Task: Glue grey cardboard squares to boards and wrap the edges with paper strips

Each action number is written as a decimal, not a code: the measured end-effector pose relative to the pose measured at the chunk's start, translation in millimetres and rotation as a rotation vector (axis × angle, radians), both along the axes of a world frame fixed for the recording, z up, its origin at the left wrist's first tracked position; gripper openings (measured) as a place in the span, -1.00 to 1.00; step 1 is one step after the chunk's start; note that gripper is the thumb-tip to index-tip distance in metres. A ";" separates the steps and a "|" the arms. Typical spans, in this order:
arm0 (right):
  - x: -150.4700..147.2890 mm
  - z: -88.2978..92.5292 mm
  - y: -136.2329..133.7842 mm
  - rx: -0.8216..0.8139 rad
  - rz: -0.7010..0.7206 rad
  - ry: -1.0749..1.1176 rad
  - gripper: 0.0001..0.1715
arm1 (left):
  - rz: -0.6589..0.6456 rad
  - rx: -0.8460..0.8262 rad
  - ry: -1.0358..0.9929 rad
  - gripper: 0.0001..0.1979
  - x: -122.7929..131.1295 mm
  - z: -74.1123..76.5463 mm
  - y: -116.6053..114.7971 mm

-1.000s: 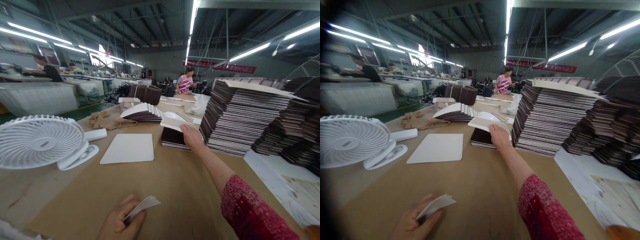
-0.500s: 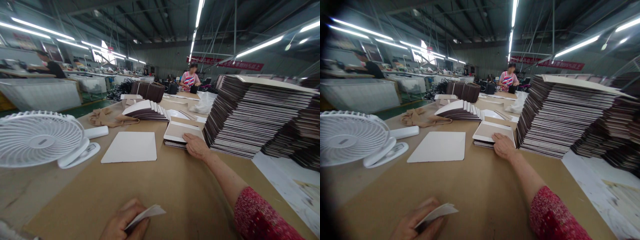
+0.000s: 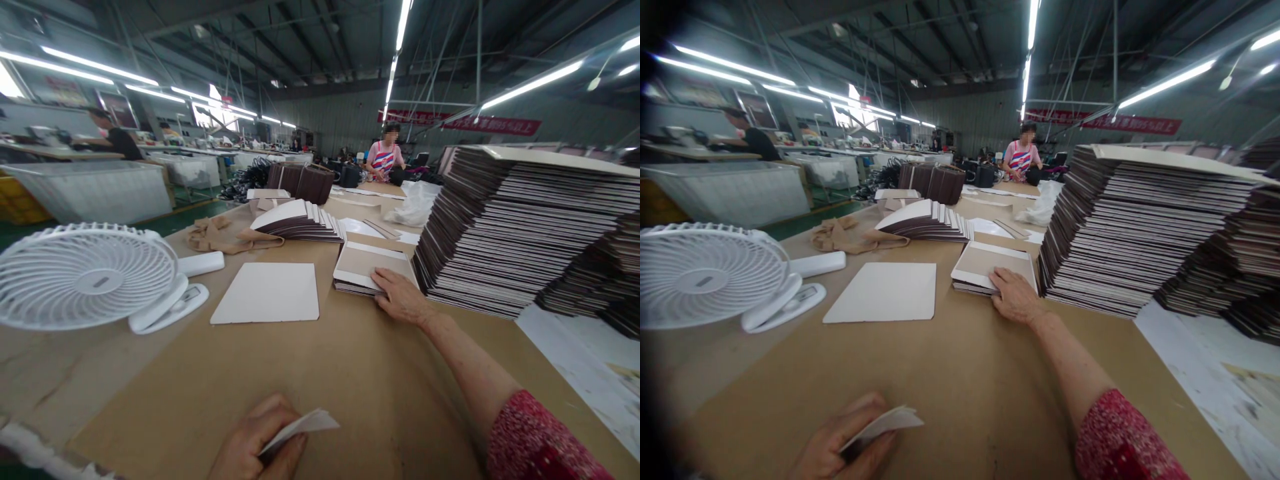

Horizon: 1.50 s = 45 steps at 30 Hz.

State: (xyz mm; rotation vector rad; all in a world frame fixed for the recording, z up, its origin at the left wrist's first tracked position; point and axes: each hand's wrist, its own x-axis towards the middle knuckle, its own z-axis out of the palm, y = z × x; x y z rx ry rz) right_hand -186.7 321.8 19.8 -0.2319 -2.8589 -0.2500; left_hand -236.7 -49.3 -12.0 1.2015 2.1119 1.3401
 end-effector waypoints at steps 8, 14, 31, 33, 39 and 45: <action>-3.6 2.3 -3.8 -0.025 0.029 0.055 -0.54 | 0.043 -0.159 -0.051 -0.83 -7.3 20.3 3.4; 35.4 26.6 -58.1 -0.042 0.063 0.086 -0.54 | 0.046 -0.358 0.678 -0.73 -95.3 51.8 42.6; 306.4 24.6 -157.7 -0.341 -0.264 0.190 -0.65 | -0.151 -0.446 1.021 -0.49 -41.7 8.8 10.5; 324.6 23.7 -178.9 -0.432 -0.322 0.220 -0.67 | -0.237 -0.427 1.043 -0.48 -4.9 9.4 9.6; 354.7 21.2 -226.3 -0.581 -0.406 0.340 -0.69 | -0.410 -0.366 1.030 -0.50 102.7 16.0 38.8; 372.5 14.0 -257.6 -0.752 -0.442 0.432 -0.70 | -0.485 -0.326 1.064 -0.49 153.1 16.9 53.0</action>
